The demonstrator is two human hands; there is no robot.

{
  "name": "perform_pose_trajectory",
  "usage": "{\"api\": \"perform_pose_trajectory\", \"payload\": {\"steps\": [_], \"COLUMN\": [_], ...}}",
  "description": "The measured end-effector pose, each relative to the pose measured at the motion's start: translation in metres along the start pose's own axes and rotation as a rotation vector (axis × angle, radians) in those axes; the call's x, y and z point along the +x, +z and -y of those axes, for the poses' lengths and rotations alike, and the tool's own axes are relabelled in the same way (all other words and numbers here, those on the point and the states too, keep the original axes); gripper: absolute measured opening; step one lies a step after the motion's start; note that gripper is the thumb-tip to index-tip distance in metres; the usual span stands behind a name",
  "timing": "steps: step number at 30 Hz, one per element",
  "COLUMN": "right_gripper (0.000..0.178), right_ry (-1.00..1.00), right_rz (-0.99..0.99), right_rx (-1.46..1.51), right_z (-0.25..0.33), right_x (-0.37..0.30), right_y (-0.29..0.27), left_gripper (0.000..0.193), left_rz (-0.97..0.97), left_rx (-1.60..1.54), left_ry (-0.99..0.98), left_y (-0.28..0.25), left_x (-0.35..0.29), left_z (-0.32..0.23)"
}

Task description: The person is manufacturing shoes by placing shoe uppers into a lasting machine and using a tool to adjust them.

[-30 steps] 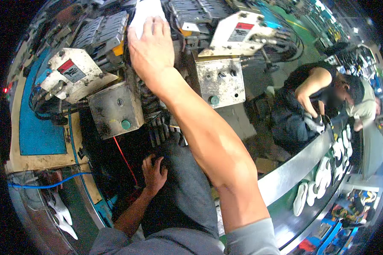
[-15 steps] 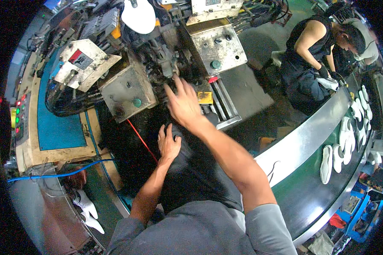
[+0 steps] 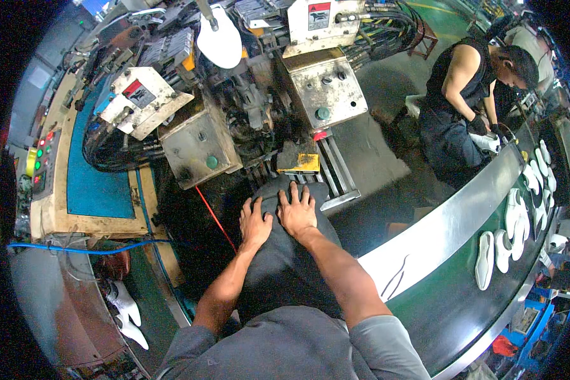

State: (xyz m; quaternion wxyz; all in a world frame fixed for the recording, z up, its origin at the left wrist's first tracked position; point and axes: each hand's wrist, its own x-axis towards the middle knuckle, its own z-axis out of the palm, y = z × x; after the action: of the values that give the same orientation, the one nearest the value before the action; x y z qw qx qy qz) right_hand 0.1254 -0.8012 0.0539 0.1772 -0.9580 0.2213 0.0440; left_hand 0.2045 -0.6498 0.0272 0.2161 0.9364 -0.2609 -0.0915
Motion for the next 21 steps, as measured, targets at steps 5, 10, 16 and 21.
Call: {"api": "perform_pose_trajectory", "payload": {"steps": [5,10,16,21], "right_gripper": [0.059,0.057,0.058,0.059], "right_ry": [0.001,-0.001,-0.004,-0.003], "right_rz": [-0.015,-0.026,0.001,0.020], "right_rx": [-0.020,-0.008,-0.009,-0.019], "right_z": [0.0030,0.0025,0.0048,0.0046], "right_x": [0.0037,0.0038,0.0046,0.0031], "right_y": [0.0000,0.0007,0.0006,-0.0013], "left_gripper": [0.064,0.063,0.062,0.064], "left_rz": [0.005,-0.005,-0.022,0.021], "left_rx": [-0.017,-0.013,0.026,0.011], "left_ry": [-0.012,-0.021,-0.028,-0.051], "left_y": [0.0001,-0.0007,-0.0042,-0.0061], "left_x": [0.0020,0.0020,-0.0004,0.0003], "left_z": [0.0035,-0.0001,-0.0012,-0.0023]}}
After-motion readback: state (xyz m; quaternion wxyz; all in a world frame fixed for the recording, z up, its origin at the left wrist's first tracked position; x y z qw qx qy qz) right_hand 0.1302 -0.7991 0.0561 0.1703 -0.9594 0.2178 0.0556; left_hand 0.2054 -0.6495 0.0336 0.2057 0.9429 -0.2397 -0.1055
